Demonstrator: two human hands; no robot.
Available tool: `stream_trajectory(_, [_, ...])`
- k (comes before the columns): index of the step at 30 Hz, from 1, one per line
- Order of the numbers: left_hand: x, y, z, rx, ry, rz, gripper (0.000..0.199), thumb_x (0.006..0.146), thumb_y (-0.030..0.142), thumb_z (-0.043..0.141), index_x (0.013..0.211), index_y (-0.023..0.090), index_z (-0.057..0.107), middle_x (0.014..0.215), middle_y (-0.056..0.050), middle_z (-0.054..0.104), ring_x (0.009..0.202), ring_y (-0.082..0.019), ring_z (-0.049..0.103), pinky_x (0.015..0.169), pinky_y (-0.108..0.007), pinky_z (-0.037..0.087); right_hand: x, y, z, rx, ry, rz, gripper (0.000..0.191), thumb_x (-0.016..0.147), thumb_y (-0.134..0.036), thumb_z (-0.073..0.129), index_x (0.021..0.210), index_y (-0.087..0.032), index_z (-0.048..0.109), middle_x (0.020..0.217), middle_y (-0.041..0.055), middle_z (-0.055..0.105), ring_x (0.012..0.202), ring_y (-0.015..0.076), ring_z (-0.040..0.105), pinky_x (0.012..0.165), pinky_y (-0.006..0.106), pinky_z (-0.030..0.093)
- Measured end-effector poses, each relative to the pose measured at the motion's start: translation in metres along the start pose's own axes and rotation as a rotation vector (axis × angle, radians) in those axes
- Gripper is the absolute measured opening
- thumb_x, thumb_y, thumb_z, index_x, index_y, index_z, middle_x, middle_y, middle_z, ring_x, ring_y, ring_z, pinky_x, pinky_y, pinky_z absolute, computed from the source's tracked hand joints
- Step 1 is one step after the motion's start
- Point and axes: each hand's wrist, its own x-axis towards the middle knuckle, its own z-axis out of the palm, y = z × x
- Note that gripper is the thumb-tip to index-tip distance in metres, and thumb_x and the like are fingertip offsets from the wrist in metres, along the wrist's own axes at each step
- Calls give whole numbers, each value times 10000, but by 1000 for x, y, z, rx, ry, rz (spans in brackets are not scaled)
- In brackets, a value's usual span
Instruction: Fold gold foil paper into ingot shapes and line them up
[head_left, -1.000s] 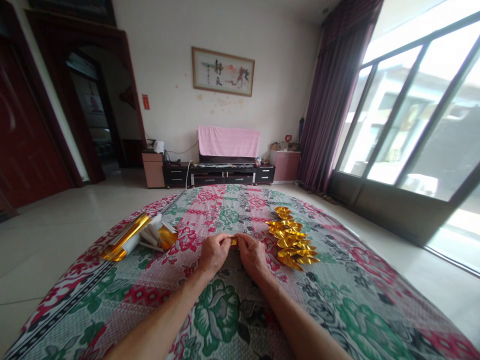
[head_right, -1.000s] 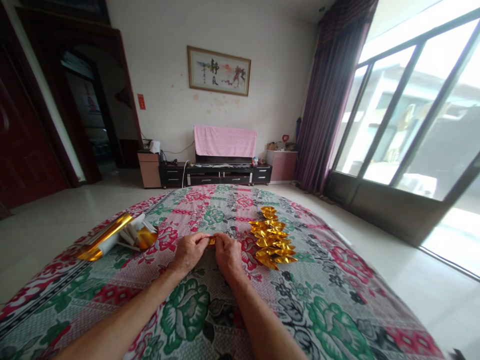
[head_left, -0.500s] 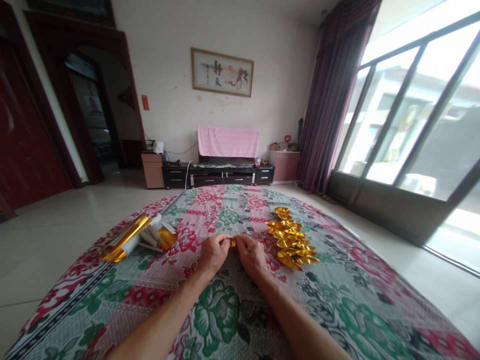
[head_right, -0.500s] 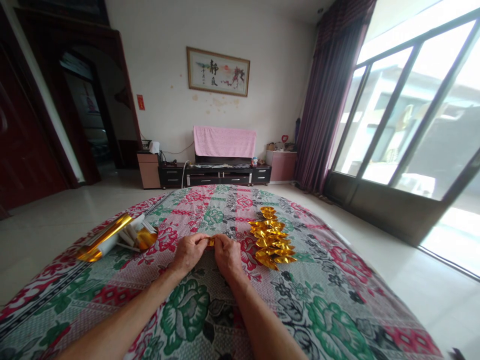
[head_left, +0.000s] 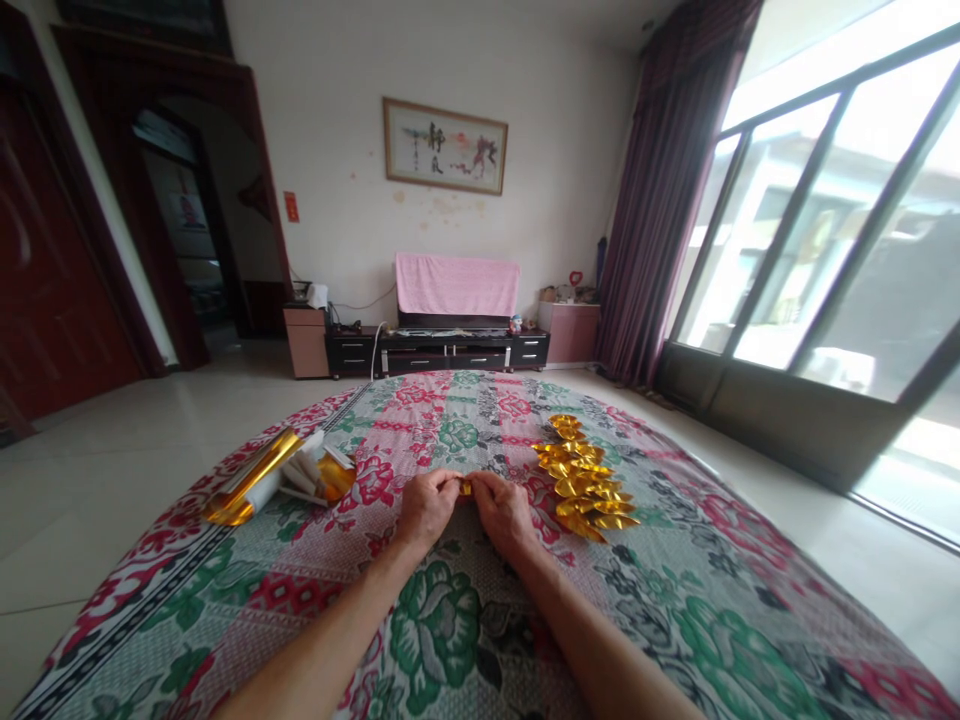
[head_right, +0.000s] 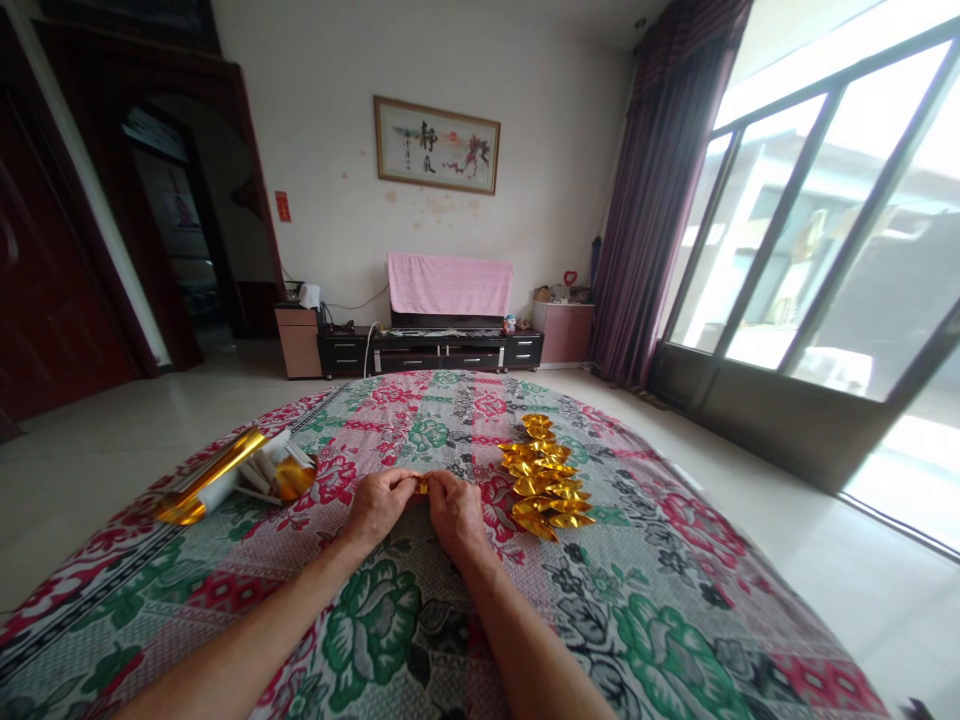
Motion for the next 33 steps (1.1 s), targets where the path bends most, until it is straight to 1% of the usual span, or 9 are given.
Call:
stream_trajectory(4, [3,-5,0,-56,-23,-10,245,748,253,491,847,205,710,781,-21,727,735,-164,666,645,-231,498,1,0,0,26,-3,0,295,836,-277,414,909,-226,695,724,-3,694,668,135,632,613,188,432])
stream_trajectory(8, [8,-13,-3,-161,-87,-125,274,758,285,476,879,188,703,697,-19,719,631,-155,666,556,-218,490,1,-3,0,68,23,76,319,799,-285,435,1029,-162,620,574,-24,639,493,119,556,486,186,392])
stream_trajectory(10, [10,-14,-5,-170,-88,-183,280,764,312,473,856,182,702,657,-18,712,570,-150,655,501,-211,472,1,-4,-1,83,54,92,317,773,-260,444,1035,-156,589,571,-33,633,472,115,538,473,187,388])
stream_trajectory(14, [10,-12,-7,-175,-63,-241,267,762,328,474,778,177,693,622,-14,700,507,-136,636,434,-190,431,0,0,2,117,97,46,276,739,-201,449,990,-183,561,802,3,686,610,120,608,570,194,446])
stream_trajectory(19, [8,-5,-10,-141,-70,-254,227,743,308,495,744,189,688,595,-1,690,498,-133,634,444,-186,426,0,7,7,102,66,-47,244,760,-194,426,940,-205,591,877,17,677,753,141,634,645,209,476])
stream_trajectory(24, [10,-7,-11,-133,-91,-219,269,769,354,476,721,200,691,590,-3,689,482,-133,627,446,-194,422,1,7,7,64,50,-68,210,789,-204,412,837,-199,617,817,18,682,746,143,631,670,211,470])
stream_trajectory(28, [9,-5,-15,-125,-23,-156,314,804,372,428,877,204,683,625,4,691,464,-122,612,475,-206,442,1,4,6,35,107,-32,201,785,-216,426,830,-197,622,790,18,683,731,148,631,674,214,461])
stream_trajectory(30, [7,-4,-19,-103,28,-107,305,798,326,432,954,200,662,685,5,696,496,-119,619,522,-208,465,1,3,5,36,122,-8,206,781,-216,425,831,-194,624,764,18,683,710,149,631,669,217,459])
stream_trajectory(33, [5,-5,-21,-38,48,30,270,770,267,465,944,199,659,776,-5,692,582,-118,633,583,-196,481,1,2,3,33,132,32,209,776,-230,426,816,-189,627,725,19,682,683,154,630,637,217,454])
